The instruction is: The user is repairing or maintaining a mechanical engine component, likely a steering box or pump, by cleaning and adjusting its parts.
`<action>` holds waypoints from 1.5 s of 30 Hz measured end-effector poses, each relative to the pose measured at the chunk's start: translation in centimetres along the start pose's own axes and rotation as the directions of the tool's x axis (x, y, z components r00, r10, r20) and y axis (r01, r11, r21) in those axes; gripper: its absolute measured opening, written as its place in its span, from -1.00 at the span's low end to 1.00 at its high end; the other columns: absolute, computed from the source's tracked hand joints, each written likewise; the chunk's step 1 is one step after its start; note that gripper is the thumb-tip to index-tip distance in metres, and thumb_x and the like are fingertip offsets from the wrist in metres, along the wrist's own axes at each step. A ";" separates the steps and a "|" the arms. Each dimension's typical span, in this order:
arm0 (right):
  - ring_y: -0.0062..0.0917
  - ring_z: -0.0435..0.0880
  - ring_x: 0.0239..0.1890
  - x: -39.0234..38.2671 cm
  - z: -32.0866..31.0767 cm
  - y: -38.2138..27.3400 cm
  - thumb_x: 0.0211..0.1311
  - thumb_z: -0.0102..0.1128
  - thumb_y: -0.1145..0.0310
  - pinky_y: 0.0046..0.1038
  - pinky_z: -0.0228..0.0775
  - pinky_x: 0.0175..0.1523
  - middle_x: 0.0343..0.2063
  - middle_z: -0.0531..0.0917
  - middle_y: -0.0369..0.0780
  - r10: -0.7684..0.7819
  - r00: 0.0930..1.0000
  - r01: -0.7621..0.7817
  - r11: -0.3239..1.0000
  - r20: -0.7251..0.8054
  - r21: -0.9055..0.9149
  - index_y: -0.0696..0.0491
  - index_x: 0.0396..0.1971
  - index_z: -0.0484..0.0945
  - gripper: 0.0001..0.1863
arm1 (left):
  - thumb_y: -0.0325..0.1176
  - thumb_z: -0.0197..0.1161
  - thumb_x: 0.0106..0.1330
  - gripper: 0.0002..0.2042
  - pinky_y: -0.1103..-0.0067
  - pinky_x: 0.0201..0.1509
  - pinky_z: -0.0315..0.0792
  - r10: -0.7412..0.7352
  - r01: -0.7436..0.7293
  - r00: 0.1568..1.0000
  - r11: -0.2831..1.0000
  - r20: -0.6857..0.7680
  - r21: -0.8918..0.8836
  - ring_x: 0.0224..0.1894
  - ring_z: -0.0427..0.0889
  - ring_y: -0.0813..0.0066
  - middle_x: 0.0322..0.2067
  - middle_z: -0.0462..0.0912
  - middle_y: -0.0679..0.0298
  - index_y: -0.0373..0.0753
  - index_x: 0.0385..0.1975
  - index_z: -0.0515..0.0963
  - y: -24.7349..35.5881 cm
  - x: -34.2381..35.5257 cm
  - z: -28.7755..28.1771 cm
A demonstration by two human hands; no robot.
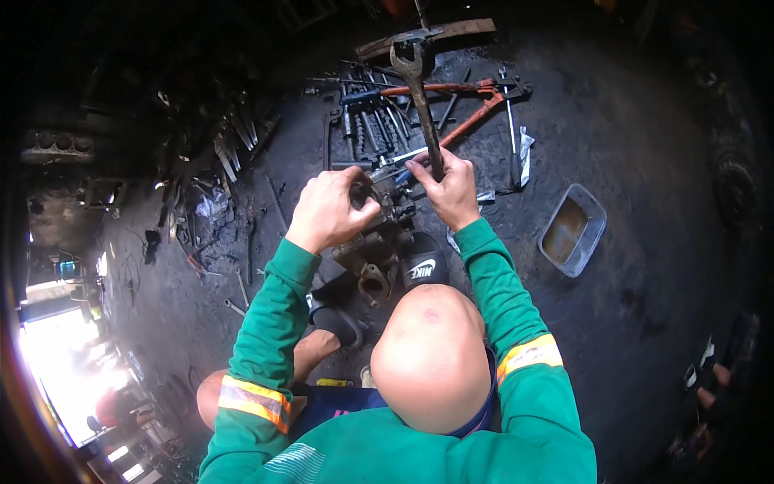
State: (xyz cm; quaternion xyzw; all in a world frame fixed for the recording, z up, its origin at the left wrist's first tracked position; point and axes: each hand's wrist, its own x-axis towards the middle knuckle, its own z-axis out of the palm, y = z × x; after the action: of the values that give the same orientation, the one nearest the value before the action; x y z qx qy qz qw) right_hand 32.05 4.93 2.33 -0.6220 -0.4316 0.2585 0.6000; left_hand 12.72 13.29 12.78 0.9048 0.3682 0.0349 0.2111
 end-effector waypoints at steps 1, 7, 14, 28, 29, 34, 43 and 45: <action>-0.78 0.44 -0.56 0.0 0.0 -0.1 0.22 0.44 0.33 -0.55 0.30 -0.45 -0.67 0.56 -0.35 -0.022 1.000 0.022 1.000 -0.019 0.020 0.16 -0.35 0.67 -0.81 | -0.18 0.26 0.08 -0.52 0.27 0.29 0.44 0.029 -0.030 0.999 0.999 -0.026 -0.043 -0.15 0.70 -0.07 -0.27 0.73 -0.10 -0.37 -0.05 0.64 -0.2 0.0 0.0; -0.75 0.51 -0.52 -0.4 0.2 0.8 0.23 0.43 0.35 -0.55 0.38 -0.38 -0.63 0.61 -0.32 0.016 0.999 -0.018 0.998 -0.028 -0.065 0.17 -0.35 0.65 -0.81 | -0.27 0.23 0.12 -0.42 0.27 0.06 0.55 0.245 -0.214 0.922 0.968 0.299 -0.133 -0.13 0.69 -0.10 -0.17 0.64 -0.26 -0.39 0.19 0.51 -0.9 1.9 -0.6; -0.23 0.76 -0.34 -1.9 0.2 -1.1 0.36 0.28 0.35 -0.32 0.50 -0.26 -0.38 0.72 -0.05 -0.057 0.990 0.043 0.993 -0.129 -0.113 0.18 -0.09 0.58 -0.75 | -0.29 0.23 0.12 -0.41 0.26 -0.09 0.58 0.217 -0.210 0.913 0.976 0.346 -0.060 -0.28 0.70 -0.09 -0.34 0.62 -0.29 -0.38 0.21 0.50 0.1 2.0 -1.7; -0.23 0.67 -0.55 -8.2 -4.1 -6.8 0.49 -0.05 0.45 -0.28 0.44 -0.43 -0.55 0.59 -0.06 -0.142 0.985 0.097 0.926 -0.098 -0.365 0.19 0.02 0.45 -0.77 | -0.18 0.28 0.10 -0.41 0.20 -0.07 0.59 0.260 -0.271 0.921 0.963 0.291 -0.002 -0.28 0.69 -0.17 -0.40 0.63 -0.29 -0.32 0.18 0.55 -0.3 2.1 -1.2; -0.44 0.59 -0.56 -8.1 -4.4 -7.3 0.50 -0.10 0.46 -0.41 0.40 -0.44 -0.56 0.52 -0.17 -0.218 0.962 0.158 0.936 -0.167 -0.314 0.19 -0.01 0.45 -0.79 | -0.17 0.29 0.10 -0.40 0.20 -0.07 0.59 0.256 -0.265 0.920 0.964 0.297 -0.011 -0.27 0.69 -0.16 -0.40 0.63 -0.29 -0.32 0.18 0.55 -0.4 2.0 -1.0; -0.26 0.63 -0.54 -9.7 -2.4 -2.8 0.48 -0.12 0.48 -0.28 0.42 -0.43 -0.52 0.56 -0.08 -0.327 0.920 0.290 0.939 -0.218 -0.185 0.20 0.01 0.41 -0.78 | -0.15 0.31 0.09 -0.39 0.19 -0.05 0.59 0.234 -0.247 0.911 0.969 0.341 -0.006 -0.23 0.70 -0.15 -0.37 0.65 -0.28 -0.35 0.16 0.56 -0.2 2.2 -1.0; 0.17 0.62 -0.36 -10.0 -2.7 1.8 0.50 -0.07 0.35 0.00 0.42 -0.28 -0.46 0.63 0.14 0.034 0.989 -0.101 0.874 -0.147 -0.476 0.23 -0.09 0.47 -0.75 | -0.12 0.37 0.06 -0.37 0.24 -0.11 0.59 0.255 -0.267 0.901 0.964 0.351 -0.015 -0.31 0.70 -0.14 -0.45 0.65 -0.22 -0.46 0.09 0.56 0.1 2.6 -1.1; 0.03 0.66 -0.43 -10.1 -2.4 -0.1 0.50 -0.08 0.38 -0.11 0.44 -0.33 -0.51 0.61 0.05 -0.050 0.981 -0.012 0.949 -0.190 -0.315 0.22 -0.13 0.46 -0.79 | -0.12 0.37 0.07 -0.37 0.25 -0.06 0.58 0.267 -0.278 0.903 0.960 0.337 -0.015 -0.27 0.70 -0.12 -0.42 0.66 -0.23 -0.45 0.10 0.56 0.2 2.5 -1.2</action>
State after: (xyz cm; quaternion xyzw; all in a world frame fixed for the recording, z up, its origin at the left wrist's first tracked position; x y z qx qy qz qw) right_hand 29.01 -4.90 0.83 -0.7278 -0.4123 0.1183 0.5351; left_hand 14.43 15.25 13.71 0.9434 0.1974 -0.0966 0.2485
